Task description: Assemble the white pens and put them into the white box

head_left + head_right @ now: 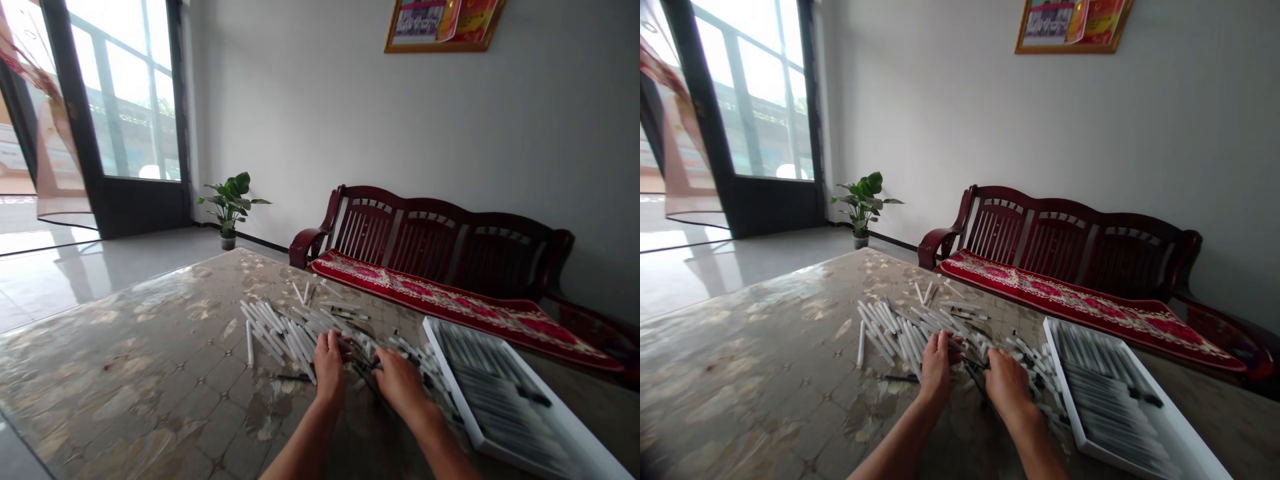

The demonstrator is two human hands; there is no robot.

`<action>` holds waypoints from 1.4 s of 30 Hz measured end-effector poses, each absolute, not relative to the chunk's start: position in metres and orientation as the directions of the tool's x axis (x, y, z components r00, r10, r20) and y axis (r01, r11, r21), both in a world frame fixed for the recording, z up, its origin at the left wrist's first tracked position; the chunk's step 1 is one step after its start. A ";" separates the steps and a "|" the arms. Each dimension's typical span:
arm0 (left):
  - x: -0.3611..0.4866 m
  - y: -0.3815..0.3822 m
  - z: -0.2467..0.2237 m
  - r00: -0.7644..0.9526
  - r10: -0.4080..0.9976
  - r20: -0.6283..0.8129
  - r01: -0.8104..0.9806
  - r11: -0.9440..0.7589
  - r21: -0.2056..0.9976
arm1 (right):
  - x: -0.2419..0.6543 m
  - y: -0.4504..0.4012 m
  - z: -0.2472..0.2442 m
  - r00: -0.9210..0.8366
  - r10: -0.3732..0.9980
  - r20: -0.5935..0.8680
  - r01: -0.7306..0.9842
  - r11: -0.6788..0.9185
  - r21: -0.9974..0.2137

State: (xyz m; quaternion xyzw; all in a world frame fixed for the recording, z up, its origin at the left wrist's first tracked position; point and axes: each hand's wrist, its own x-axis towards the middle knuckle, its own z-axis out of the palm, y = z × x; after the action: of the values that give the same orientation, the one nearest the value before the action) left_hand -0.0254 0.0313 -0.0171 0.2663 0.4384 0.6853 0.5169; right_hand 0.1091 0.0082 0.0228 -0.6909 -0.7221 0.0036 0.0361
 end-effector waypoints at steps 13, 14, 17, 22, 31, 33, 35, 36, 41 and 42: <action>-0.025 0.030 -0.011 -0.335 0.923 -0.188 -0.635 -0.074 0.769 | 0.112 -0.010 0.013 -0.042 0.938 0.345 0.976 0.112 -0.186; -0.025 0.030 -0.009 -0.330 0.920 -0.214 -0.663 -0.065 0.746 | 0.113 -0.010 0.009 -0.031 0.917 0.397 0.961 0.137 -0.241; -0.027 0.029 -0.003 -0.327 0.902 -0.282 -0.723 -0.047 0.689 | 0.116 -0.010 -0.001 -0.003 0.858 0.514 0.903 0.224 -0.367; -0.027 0.027 0.002 -0.298 0.896 -0.328 -0.750 -0.008 0.661 | 0.118 -0.007 -0.009 -0.022 0.794 0.608 0.826 0.357 -0.437; -0.022 0.022 0.003 -0.217 0.925 -0.311 -0.692 0.079 0.718 | 0.117 -0.008 -0.010 -0.087 0.745 0.661 0.793 0.453 -0.407; -0.019 0.019 0.001 -0.157 0.955 -0.253 -0.640 0.096 0.762 | 0.117 -0.008 -0.009 -0.110 0.742 0.661 0.797 0.463 -0.387; -0.015 0.016 0.000 -0.082 0.975 -0.206 -0.612 0.114 0.782 | 0.116 -0.008 -0.009 -0.106 0.740 0.664 0.784 0.473 -0.401; -0.012 0.014 -0.002 -0.044 0.980 -0.196 -0.613 0.128 0.780 | 0.116 -0.008 -0.009 -0.085 0.736 0.672 0.767 0.478 -0.427; 0.007 0.002 -0.011 0.129 0.971 -0.200 -0.648 0.235 0.725 | 0.105 -0.004 -0.008 0.106 0.707 0.699 0.623 0.501 -0.601; 0.010 0.000 -0.012 0.168 0.966 -0.195 -0.645 0.257 0.720 | 0.103 -0.003 -0.008 0.124 0.716 0.687 0.582 0.508 -0.635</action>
State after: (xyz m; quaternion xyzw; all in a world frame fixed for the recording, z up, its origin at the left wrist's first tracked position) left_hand 0.0100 0.0000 -0.0117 0.2474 0.3251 0.5569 0.7231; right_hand 0.1031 -0.0026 -0.0083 -0.4923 -0.6591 0.0592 0.5655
